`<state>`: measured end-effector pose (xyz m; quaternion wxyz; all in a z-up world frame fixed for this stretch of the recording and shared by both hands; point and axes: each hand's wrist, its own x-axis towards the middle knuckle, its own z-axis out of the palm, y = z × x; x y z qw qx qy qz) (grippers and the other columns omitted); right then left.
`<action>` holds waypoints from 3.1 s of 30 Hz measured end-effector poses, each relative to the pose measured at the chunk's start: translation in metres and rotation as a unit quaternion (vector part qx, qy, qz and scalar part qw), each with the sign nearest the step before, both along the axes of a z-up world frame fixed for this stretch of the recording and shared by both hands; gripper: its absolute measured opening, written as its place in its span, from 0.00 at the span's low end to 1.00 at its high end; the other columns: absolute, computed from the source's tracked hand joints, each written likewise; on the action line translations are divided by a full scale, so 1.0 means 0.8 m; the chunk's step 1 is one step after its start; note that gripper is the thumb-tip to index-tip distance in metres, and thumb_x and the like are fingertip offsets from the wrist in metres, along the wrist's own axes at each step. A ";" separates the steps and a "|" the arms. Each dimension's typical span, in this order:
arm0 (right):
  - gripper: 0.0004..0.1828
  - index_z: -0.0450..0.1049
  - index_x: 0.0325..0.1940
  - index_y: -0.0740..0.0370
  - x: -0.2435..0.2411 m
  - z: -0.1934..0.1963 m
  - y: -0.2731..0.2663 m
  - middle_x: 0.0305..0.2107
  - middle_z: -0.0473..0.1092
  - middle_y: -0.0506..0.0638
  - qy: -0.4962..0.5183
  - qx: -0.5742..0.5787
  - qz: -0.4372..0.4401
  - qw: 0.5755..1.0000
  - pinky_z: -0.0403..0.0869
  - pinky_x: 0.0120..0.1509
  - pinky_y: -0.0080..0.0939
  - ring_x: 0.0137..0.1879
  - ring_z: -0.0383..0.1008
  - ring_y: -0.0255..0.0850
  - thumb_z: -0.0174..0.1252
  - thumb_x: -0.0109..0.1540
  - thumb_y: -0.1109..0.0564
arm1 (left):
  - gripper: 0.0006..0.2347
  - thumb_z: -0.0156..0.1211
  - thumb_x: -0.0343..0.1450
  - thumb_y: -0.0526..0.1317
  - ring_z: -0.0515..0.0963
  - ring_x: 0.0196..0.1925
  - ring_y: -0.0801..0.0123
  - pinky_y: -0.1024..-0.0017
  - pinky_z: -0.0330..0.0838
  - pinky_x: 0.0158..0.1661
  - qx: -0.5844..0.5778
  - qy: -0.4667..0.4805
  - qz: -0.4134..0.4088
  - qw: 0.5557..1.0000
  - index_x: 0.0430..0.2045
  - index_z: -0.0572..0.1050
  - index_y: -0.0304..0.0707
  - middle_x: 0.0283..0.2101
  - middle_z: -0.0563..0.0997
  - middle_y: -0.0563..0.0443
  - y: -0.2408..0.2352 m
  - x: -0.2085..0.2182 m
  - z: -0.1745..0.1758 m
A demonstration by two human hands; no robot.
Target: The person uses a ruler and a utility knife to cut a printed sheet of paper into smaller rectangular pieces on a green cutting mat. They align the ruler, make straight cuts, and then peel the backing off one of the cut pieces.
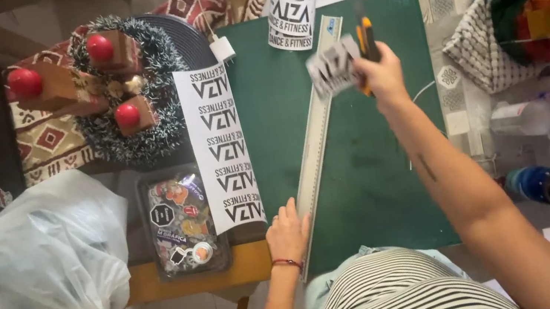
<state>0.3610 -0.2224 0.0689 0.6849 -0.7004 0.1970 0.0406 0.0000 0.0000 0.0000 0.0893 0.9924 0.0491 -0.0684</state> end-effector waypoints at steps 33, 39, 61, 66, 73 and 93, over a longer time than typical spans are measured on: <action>0.07 0.80 0.45 0.60 -0.335 0.000 -0.108 0.18 0.70 0.50 0.125 -0.017 0.130 0.983 0.71 0.25 0.38 0.23 0.75 0.42 0.69 0.65 0.57 | 0.26 0.48 0.76 0.31 0.87 0.54 0.56 0.65 0.83 0.45 -0.022 -0.188 0.048 0.981 0.74 0.67 0.37 0.64 0.82 0.40 -0.012 0.028 0.057; 0.09 0.78 0.48 0.60 -0.337 0.018 -0.132 0.22 0.70 0.49 0.063 0.009 0.069 0.996 0.72 0.30 0.37 0.27 0.75 0.40 0.66 0.69 0.54 | 0.33 0.55 0.66 0.26 0.84 0.62 0.60 0.73 0.81 0.50 -0.023 -0.206 -0.115 0.972 0.73 0.68 0.32 0.68 0.78 0.35 -0.127 0.029 0.107; 0.19 0.69 0.63 0.61 -0.279 -0.020 -0.149 0.57 0.76 0.62 0.100 0.065 0.164 0.979 0.86 0.51 0.51 0.48 0.85 0.51 0.62 0.70 0.53 | 0.18 0.60 0.75 0.35 0.79 0.60 0.58 0.63 0.76 0.59 -0.225 -0.122 -0.087 0.963 0.62 0.77 0.47 0.60 0.81 0.50 -0.152 0.054 0.037; 0.25 0.68 0.68 0.50 -0.272 -0.028 -0.159 0.52 0.75 0.63 0.072 -0.237 0.274 0.929 0.74 0.63 0.65 0.60 0.78 0.65 0.60 0.70 0.42 | 0.22 0.65 0.73 0.45 0.75 0.60 0.50 0.51 0.79 0.50 -0.060 -0.095 0.078 0.991 0.64 0.73 0.46 0.63 0.73 0.47 -0.106 0.052 0.021; 0.26 0.64 0.74 0.52 -0.279 -0.021 -0.152 0.59 0.76 0.63 0.013 -0.339 0.333 0.880 0.74 0.68 0.70 0.66 0.76 0.63 0.56 0.71 0.50 | 0.41 0.79 0.62 0.54 0.78 0.56 0.55 0.55 0.81 0.46 0.077 -0.063 0.077 0.992 0.71 0.67 0.42 0.59 0.74 0.48 -0.090 0.066 -0.002; 0.03 0.76 0.41 0.46 -0.178 0.034 -0.112 0.57 0.74 0.39 -0.495 -0.574 0.402 0.514 0.69 0.62 0.50 0.58 0.73 0.41 0.57 0.64 0.54 | 0.35 0.68 0.58 0.41 0.82 0.58 0.43 0.51 0.79 0.55 -0.181 -0.169 0.181 0.952 0.67 0.72 0.47 0.59 0.69 0.47 -0.027 -0.073 0.151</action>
